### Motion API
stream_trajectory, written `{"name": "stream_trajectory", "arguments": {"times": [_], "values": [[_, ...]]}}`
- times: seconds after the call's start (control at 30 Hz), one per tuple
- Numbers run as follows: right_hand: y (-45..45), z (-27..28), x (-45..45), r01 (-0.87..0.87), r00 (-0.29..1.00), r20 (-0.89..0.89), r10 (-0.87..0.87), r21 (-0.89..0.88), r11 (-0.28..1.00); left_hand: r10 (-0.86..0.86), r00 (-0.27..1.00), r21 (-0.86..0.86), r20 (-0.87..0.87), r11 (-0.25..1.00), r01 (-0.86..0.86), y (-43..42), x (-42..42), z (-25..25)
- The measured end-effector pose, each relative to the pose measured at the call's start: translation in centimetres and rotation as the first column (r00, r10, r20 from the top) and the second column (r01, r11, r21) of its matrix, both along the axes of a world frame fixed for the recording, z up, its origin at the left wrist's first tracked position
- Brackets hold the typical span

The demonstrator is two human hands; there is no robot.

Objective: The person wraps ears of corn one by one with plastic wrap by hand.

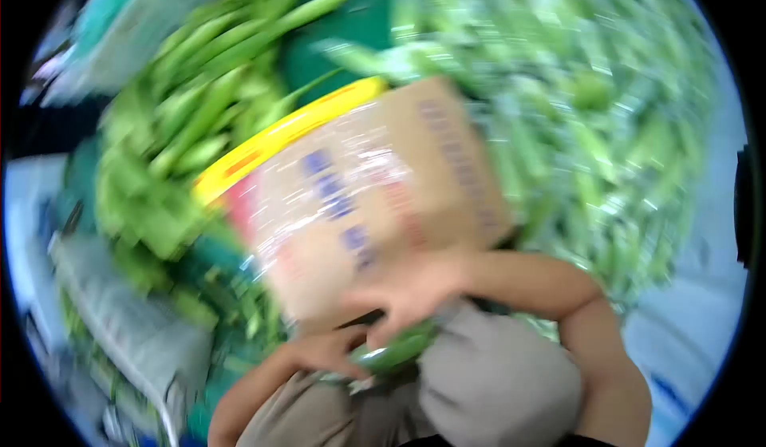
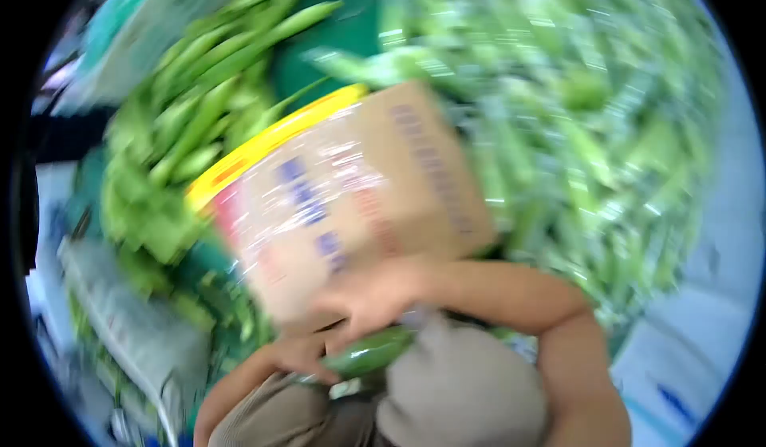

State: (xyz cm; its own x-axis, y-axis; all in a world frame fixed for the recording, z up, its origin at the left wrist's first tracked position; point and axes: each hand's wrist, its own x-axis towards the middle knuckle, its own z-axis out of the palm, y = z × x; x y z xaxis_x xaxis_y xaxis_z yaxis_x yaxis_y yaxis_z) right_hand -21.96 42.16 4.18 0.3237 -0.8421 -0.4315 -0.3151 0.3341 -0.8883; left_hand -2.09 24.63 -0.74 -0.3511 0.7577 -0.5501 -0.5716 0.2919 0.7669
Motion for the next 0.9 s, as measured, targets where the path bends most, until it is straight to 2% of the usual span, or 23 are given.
{"name": "stream_trajectory", "arguments": {"times": [0.03,0.07,0.1,0.13,0.2,0.27,0.3,0.33,0.37,0.4,0.43,0.47,0.5,0.53,0.57,0.6,0.63,0.67,0.7,0.73,0.8,0.9], "values": [[2.7,-1.7,1.5,-0.007,0.921,0.388,-0.004,0.027,1.000,0.236,0.955,0.103,0.177,0.961,-0.257,-0.6,-0.1,0.5],[4.9,-2.6,3.4,0.008,0.967,0.256,-0.008,0.003,1.000,0.262,0.938,0.098,0.226,0.952,-0.289,-2.4,2.6,-2.7],[5.6,-3.8,4.5,0.108,0.940,0.313,-0.139,0.112,0.988,0.334,0.918,0.046,0.213,0.935,-0.351,-3.3,1.7,-1.4],[6.0,-4.9,5.0,0.189,0.892,0.376,-0.252,0.196,0.962,0.340,0.894,0.013,0.292,0.933,-0.359,-3.9,0.0,0.9],[5.7,-5.3,4.8,0.539,0.794,0.329,-0.512,0.011,0.843,0.441,0.889,-0.196,0.125,0.889,-0.414,-7.9,-0.6,2.8],[4.9,-4.9,4.0,0.710,0.665,0.331,-0.669,-0.001,0.705,0.473,0.848,-0.121,-0.240,0.852,-0.509,-8.9,-5.0,7.3],[4.6,-3.7,3.4,0.778,0.576,0.338,-0.744,0.052,0.626,0.511,0.742,-0.156,-0.435,0.768,-0.621,-11.7,-5.0,5.6],[3.7,-3.1,3.5,0.841,0.536,0.344,-0.771,-0.136,0.524,0.511,0.602,-0.158,-0.614,0.667,-0.728,-14.2,-4.9,4.1],[2.5,-3.2,3.4,0.858,0.502,0.356,-0.788,-0.319,0.402,0.480,0.334,-0.160,-0.811,0.366,-0.917,-11.6,-6.0,4.3],[1.4,-3.3,3.1,0.837,0.468,0.377,-0.800,-0.480,0.263,0.331,0.072,-0.066,-0.941,0.030,-0.997,-8.6,-7.6,4.3],[0.1,-3.4,2.7,0.917,0.356,0.531,-0.769,-0.359,0.177,0.739,-0.341,0.184,-0.581,-0.289,-0.939,-6.3,-9.6,4.4],[-1.6,-3.5,2.0,0.972,0.217,0.663,-0.717,-0.216,0.095,0.758,-0.652,0.201,0.024,-0.643,-0.739,-5.0,-10.9,4.5],[-2.8,-3.8,1.6,0.998,0.066,0.766,-0.639,-0.057,0.035,0.787,-0.616,0.206,0.012,-0.605,-0.769,-5.0,-12.1,4.2],[-3.2,-4.6,-0.2,0.932,-0.300,0.846,-0.441,0.359,0.056,0.869,-0.448,0.255,-0.209,-0.393,-0.883,-4.4,-13.1,3.3],[-3.6,-5.1,-1.9,0.697,-0.689,0.698,-0.197,0.712,0.085,0.837,-0.203,0.261,-0.508,-0.074,-0.962,-3.0,-14.5,2.3],[-5.1,-3.5,0.1,0.568,-0.775,0.583,-0.243,0.812,0.136,0.579,-0.158,0.280,-0.800,0.127,-0.951,-1.6,-12.6,3.3],[-2.1,-2.1,0.3,0.610,-0.712,0.578,-0.398,0.790,0.056,0.387,-0.166,0.319,-0.907,0.373,-0.872,0.4,-13.0,3.7],[-0.8,-1.0,0.4,0.679,-0.601,0.580,-0.550,0.734,0.031,0.271,-0.237,0.356,-0.933,0.597,-0.719,1.9,-13.2,4.4],[0.1,-0.1,0.5,0.725,-0.512,0.565,-0.647,0.689,0.028,0.272,-0.325,0.410,-0.906,0.755,-0.511,3.3,-13.2,4.7],[1.0,0.8,0.4,0.749,-0.452,0.544,-0.706,0.661,0.030,0.291,-0.389,0.431,-0.874,0.833,-0.346,4.5,-13.0,5.2],[2.6,2.6,0.5,0.752,-0.423,0.480,-0.769,0.659,-0.003,0.204,-0.410,0.351,-0.889,0.878,-0.324,5.5,-12.7,6.0],[5.1,3.4,-0.3,0.642,-0.546,0.334,-0.768,0.756,-0.128,-0.059,-0.218,0.077,-0.974,0.821,-0.566,4.0,-13.3,7.1]]}}
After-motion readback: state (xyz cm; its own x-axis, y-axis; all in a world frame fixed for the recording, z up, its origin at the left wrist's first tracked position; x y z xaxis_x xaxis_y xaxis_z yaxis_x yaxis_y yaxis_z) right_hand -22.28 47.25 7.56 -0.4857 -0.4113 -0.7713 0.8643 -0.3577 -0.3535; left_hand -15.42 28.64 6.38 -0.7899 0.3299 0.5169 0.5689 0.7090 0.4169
